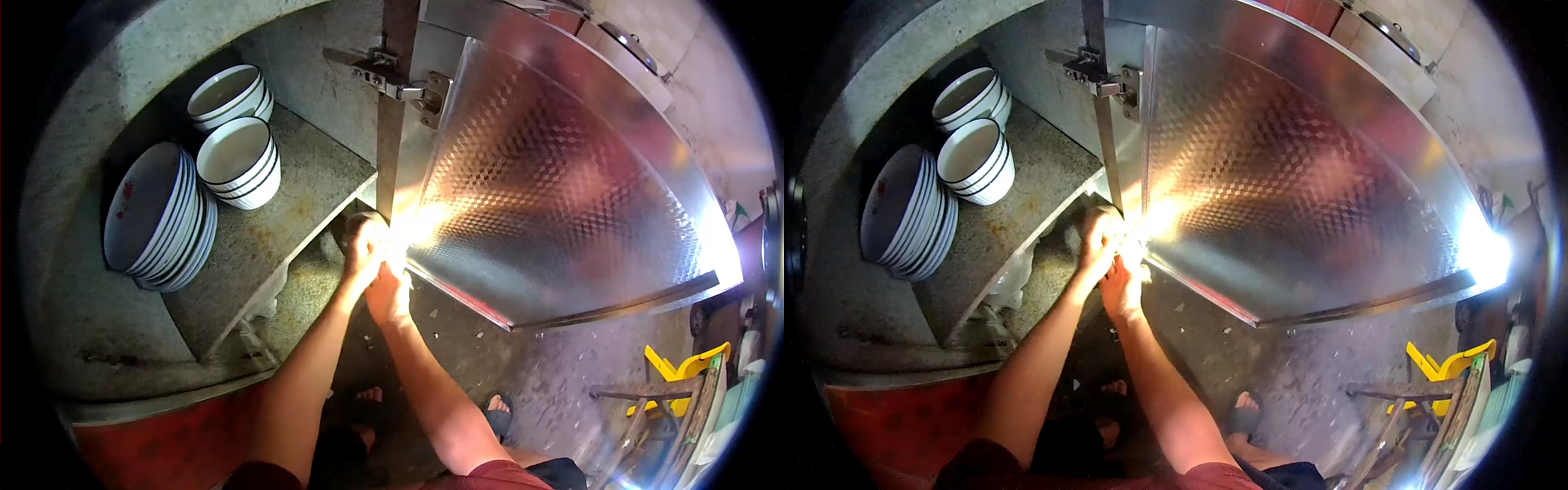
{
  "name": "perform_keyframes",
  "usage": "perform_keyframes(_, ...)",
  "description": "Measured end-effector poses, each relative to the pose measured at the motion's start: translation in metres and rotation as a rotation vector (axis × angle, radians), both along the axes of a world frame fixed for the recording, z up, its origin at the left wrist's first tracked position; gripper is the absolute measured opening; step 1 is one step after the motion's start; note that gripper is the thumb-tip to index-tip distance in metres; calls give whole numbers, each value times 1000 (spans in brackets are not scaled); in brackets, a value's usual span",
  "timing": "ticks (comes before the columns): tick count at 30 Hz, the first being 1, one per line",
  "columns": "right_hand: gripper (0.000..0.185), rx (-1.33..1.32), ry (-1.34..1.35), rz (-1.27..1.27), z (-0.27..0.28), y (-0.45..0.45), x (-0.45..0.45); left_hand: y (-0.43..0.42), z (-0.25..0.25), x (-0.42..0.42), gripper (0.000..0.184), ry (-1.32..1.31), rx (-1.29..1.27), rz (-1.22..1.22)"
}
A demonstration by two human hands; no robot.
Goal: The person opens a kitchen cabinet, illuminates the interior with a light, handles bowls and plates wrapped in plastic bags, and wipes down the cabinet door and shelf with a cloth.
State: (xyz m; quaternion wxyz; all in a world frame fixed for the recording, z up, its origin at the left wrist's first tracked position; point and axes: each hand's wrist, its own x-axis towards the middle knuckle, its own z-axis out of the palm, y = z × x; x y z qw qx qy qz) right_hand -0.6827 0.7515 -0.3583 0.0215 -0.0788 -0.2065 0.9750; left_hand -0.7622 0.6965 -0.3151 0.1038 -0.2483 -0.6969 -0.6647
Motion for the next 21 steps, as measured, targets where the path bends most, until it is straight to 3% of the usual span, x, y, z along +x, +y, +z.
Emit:
perform_keyframes(1, 45, -39, 16, -58, 49, 3, 1, 9, -21, -1, 35, 305, -287, 289)
perform_keyframes(2, 43, 14, -87, -52, 65, 6, 5, 15, -30, 1, 35, 102, -176, 216)
perform_keyframes(5, 40, -22, 62, -39, 30, 13, -12, 9, -24, 9, 24, -56, -281, 193)
perform_keyframes(7, 41, 68, -181, -69, 31, 8, 0, -3, -19, -1, 22, 57, -518, 207)
perform_keyframes(8, 41, 121, -295, -84, 38, 6, 3, -8, -5, -4, 24, -417, -237, -33)
perform_keyframes(9, 42, 170, -317, -60, 40, 4, 5, -18, 40, 13, 27, -703, -72, -182)
perform_keyframes(11, 44, 262, -375, -13, 34, -5, 21, -36, 52, 28, 30, -759, 22, -208)
perform_keyframes(12, 46, 308, -325, 68, 26, -10, 27, -48, 2, 18, 33, -788, 199, -187)
perform_keyframes(13, 48, 286, -314, 102, 24, -17, 25, -56, -1, 21, 36, -974, 431, -54)
perform_keyframes(15, 51, 258, -274, 114, 17, -31, 22, -55, -12, 27, 31, -1009, 670, 111)
perform_keyframes(16, 53, 206, -99, -12, 32, -36, 16, -62, -26, 19, 33, -923, 646, 51)
perform_keyframes(19, 63, 283, 12, -128, 57, -28, 0, -40, 3, 7, 57, -679, 359, 157)
perform_keyframes(20, 60, 235, -1, -177, 63, -23, -7, -33, 4, -10, 64, -542, 186, 73)
perform_keyframes(21, 56, 188, -13, -227, 69, -17, -13, -13, 0, -10, 50, -500, 136, 156)
